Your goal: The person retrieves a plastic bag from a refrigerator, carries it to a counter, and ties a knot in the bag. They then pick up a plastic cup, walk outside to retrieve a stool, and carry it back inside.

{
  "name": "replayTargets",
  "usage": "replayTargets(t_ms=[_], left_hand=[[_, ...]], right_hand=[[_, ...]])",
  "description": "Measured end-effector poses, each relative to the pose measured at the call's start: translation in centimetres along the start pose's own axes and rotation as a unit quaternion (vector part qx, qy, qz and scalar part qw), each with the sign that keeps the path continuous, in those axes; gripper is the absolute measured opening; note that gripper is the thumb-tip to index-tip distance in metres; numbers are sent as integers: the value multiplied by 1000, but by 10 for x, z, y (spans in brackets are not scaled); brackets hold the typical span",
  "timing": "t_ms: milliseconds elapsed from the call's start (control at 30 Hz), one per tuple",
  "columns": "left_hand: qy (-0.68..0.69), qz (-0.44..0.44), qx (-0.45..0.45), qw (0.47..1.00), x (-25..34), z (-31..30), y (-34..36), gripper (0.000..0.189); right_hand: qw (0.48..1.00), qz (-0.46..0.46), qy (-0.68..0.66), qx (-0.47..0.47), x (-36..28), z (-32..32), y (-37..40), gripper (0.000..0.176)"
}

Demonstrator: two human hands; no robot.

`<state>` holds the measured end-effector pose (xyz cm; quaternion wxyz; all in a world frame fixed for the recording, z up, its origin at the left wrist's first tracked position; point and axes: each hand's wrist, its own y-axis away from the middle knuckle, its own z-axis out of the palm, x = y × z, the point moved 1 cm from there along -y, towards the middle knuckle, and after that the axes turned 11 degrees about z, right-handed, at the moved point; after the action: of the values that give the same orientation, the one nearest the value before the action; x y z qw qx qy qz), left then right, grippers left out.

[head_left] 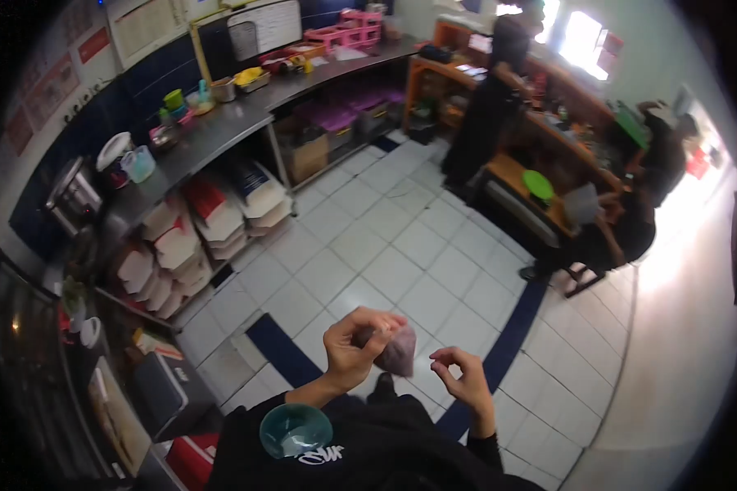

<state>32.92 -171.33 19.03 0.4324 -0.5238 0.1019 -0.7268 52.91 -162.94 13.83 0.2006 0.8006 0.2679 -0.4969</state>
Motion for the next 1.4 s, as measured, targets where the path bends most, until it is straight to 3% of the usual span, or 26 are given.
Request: replayTargets(t_ms=[67, 133, 200, 367, 467, 567, 700, 800, 867, 1000, 1067, 1100, 1133, 1200, 1300, 1333, 1400], left_hand=[[-77, 63, 26, 995, -26, -11, -55, 5], [-126, 105, 64, 984, -53, -31, -106, 6], [-174, 134, 98, 971, -85, -46, -155, 6], [-252, 123, 160, 947, -181, -96, -274, 5], [-265, 156, 153, 939, -251, -129, -370, 6], [-250, 175, 146, 941, -325, -144, -475, 6], [-239, 184, 154, 941, -411, -150, -607, 4], [-210, 184, 157, 947, -481, -159, -701, 3], [-190, 158, 173, 953, -529, -171, -761, 3], [-142, 192, 224, 945, -621, -196, -882, 4], [-266, 228, 160, 923, -658, -219, -942, 9], [-274, 248, 159, 916, -677, -225, -976, 9], [-287, 254, 160, 910, -693, -229, -998, 9], [-301, 260, 182, 899, -724, -234, -1044, 10], [-302, 224, 166, 912, -778, -228, -1111, 10], [-292, 216, 159, 918, -799, -230, -1132, 11], [-269, 192, 135, 934, -846, -236, -1176, 9]], right_hand=[[966, -105, -111, -209, -53, -13, -74, 13], [889, -141, -132, -414, -104, -12, -137, 19], [834, -283, -133, -455, -128, 9, -193, 25], [793, -393, -36, -465, -120, 50, -349, 26], [755, -246, -52, -606, -107, 37, -468, 29], [781, -205, -50, -587, -112, 8, -589, 29], [743, -221, -116, -621, -104, -27, -739, 26], [768, -145, -144, -608, -82, -52, -838, 25], [806, -102, -177, -555, -52, -68, -907, 25], [865, -29, -296, -403, 4, -130, -1060, 24], [950, 4, -178, -255, 16, -187, -1147, 22], [971, -39, -163, -170, 29, -211, -1196, 20], [977, -97, -128, -139, 38, -241, -1250, 19], [988, -70, -132, 43, 53, -278, -1338, 23], [936, -158, 57, 309, 56, -336, -1470, 30], [940, -70, -6, 334, 71, -348, -1515, 33], [912, -55, -55, 403, 76, -372, -1589, 37]])
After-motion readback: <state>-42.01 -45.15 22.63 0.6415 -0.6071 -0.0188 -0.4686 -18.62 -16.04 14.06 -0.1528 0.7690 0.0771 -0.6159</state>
